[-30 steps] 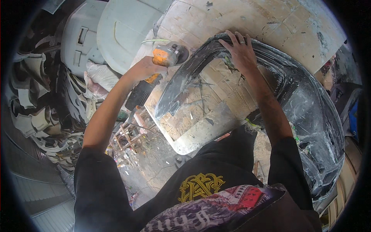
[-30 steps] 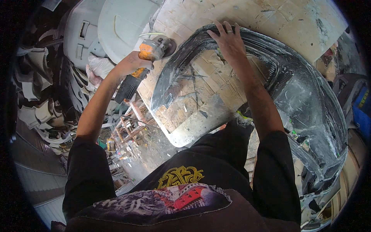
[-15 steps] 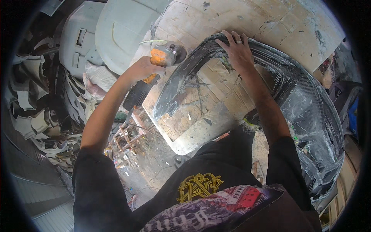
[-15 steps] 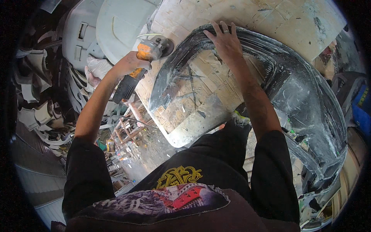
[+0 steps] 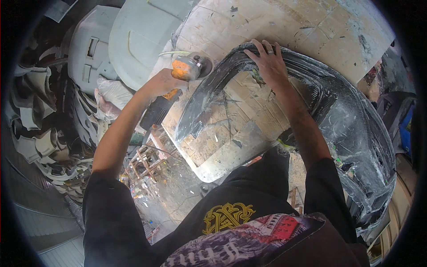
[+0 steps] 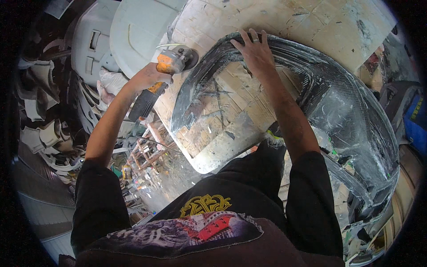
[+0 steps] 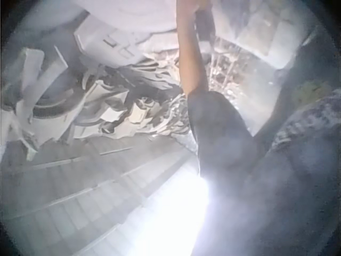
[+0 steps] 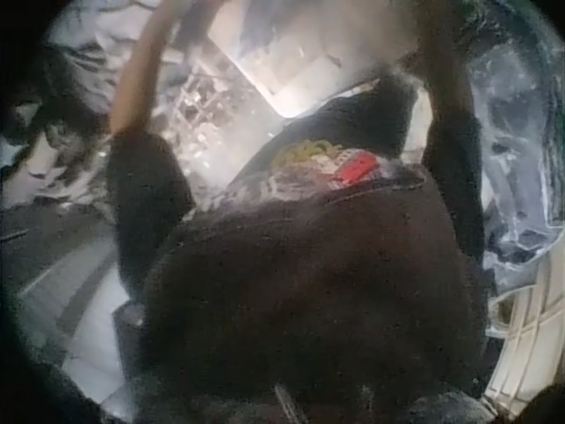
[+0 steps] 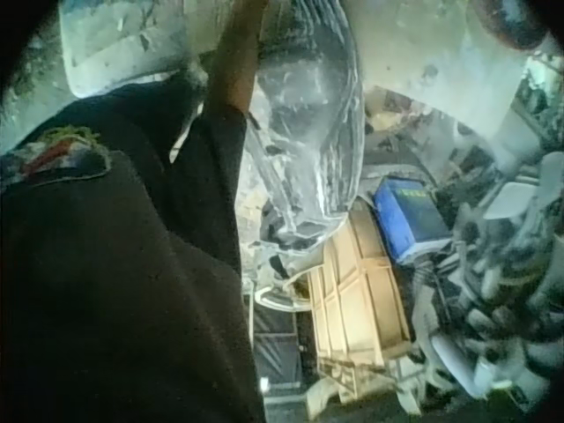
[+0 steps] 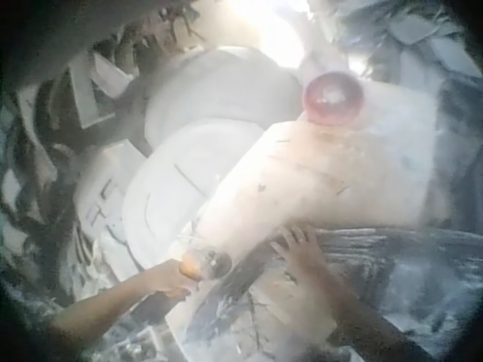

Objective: Using an angle grinder to smooth and shape a car body panel.

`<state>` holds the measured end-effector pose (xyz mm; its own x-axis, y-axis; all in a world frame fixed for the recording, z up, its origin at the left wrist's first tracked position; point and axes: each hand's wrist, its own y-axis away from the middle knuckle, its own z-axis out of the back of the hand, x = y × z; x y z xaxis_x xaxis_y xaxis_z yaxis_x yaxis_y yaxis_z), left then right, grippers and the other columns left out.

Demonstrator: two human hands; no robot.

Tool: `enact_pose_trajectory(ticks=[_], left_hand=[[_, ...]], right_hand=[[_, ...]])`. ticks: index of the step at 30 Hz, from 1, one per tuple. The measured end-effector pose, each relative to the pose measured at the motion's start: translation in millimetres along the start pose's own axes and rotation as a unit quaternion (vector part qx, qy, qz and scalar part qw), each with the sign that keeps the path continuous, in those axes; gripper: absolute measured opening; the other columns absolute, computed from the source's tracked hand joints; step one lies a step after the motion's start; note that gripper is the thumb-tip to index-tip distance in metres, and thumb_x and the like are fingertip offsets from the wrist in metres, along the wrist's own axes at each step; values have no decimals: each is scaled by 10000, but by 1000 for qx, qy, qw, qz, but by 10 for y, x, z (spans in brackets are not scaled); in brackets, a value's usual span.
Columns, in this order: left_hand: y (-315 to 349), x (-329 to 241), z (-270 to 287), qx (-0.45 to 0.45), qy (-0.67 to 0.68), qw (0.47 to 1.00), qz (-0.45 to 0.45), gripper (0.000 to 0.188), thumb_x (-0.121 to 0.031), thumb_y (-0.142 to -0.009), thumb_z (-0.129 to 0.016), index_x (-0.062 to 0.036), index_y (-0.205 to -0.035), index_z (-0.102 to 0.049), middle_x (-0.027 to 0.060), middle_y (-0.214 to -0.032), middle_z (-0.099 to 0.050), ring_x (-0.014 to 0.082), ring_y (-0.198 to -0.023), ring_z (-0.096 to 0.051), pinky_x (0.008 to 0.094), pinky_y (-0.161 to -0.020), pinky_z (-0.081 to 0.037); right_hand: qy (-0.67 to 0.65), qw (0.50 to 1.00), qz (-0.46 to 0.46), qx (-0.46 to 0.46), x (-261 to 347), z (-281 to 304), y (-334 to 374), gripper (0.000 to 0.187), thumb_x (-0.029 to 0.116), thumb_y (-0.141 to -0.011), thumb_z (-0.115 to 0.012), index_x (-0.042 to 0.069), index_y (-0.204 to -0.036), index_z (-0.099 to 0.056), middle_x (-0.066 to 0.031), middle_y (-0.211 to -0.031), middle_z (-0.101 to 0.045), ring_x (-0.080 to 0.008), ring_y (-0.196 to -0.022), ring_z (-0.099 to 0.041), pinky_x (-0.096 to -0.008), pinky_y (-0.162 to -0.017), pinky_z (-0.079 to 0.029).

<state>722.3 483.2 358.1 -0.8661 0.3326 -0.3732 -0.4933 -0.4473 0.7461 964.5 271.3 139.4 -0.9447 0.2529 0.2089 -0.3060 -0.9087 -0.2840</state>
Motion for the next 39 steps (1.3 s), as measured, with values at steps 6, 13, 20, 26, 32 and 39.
enact_pose_trajectory(ticks=[6, 13, 20, 26, 32, 39], left_hand=[[7, -25, 10, -2, -31, 999, -5, 261, -259, -792, -792, -22, -867, -711, 33, -778, -682, 133, -662, -656, 286, -623, -525], [-9, -49, 2, -8, -35, 999, -3, 256, -247, -791, -796, -19, -875, -714, 31, -769, -679, 129, -654, -654, 285, -606, -531], [-33, -14, 13, 1, -9, 1000, 4, 255, -242, -790, -797, -18, -875, -710, 33, -761, -674, 127, -631, -652, 289, -582, -553], [-81, -23, 19, -6, -42, 999, 9, 248, -232, -793, -795, -14, -868, -705, 32, -747, -673, 127, -615, -649, 292, -575, -551], [-71, -64, 2, 2, -9, 1000, 1, 231, -215, -790, -798, -13, -846, -700, 33, -742, -674, 129, -618, -656, 292, -570, -548], [-74, -115, -4, -1, -23, 1000, -7, 230, -222, -789, -798, -20, -847, -705, 27, -756, -679, 121, -641, -657, 285, -590, -535]], right_hand=[[3, 1000, -3, 9, 4, -2, -3, 597, 83, -946, -627, 312, -1495, -576, -58, -1603, -426, -336, -1431, -455, -622, -1211, -334], [4, 1000, -3, -3, 2, -13, -8, 583, 101, -951, -632, 314, -1491, -579, -62, -1598, -428, -336, -1418, -464, -623, -1201, -342], [17, 1000, 4, -11, 0, -3, -3, 564, 115, -949, -630, 309, -1478, -594, -70, -1594, -429, -330, -1406, -466, -612, -1183, -362], [16, 1000, 8, -12, -7, -5, 4, 566, 100, -952, -611, 302, -1481, -592, -73, -1592, -431, -331, -1399, -478, -613, -1186, -361], [16, 1000, -2, 0, 2, 3, -8, 582, 87, -958, -600, 314, -1494, -577, -63, -1607, -424, -326, -1416, -469, -607, -1196, -351], [7, 1000, -6, 11, 11, 28, -9, 567, 94, -967, -594, 307, -1493, -579, -73, -1599, -440, -332, -1431, -457, -609, -1208, -330]])
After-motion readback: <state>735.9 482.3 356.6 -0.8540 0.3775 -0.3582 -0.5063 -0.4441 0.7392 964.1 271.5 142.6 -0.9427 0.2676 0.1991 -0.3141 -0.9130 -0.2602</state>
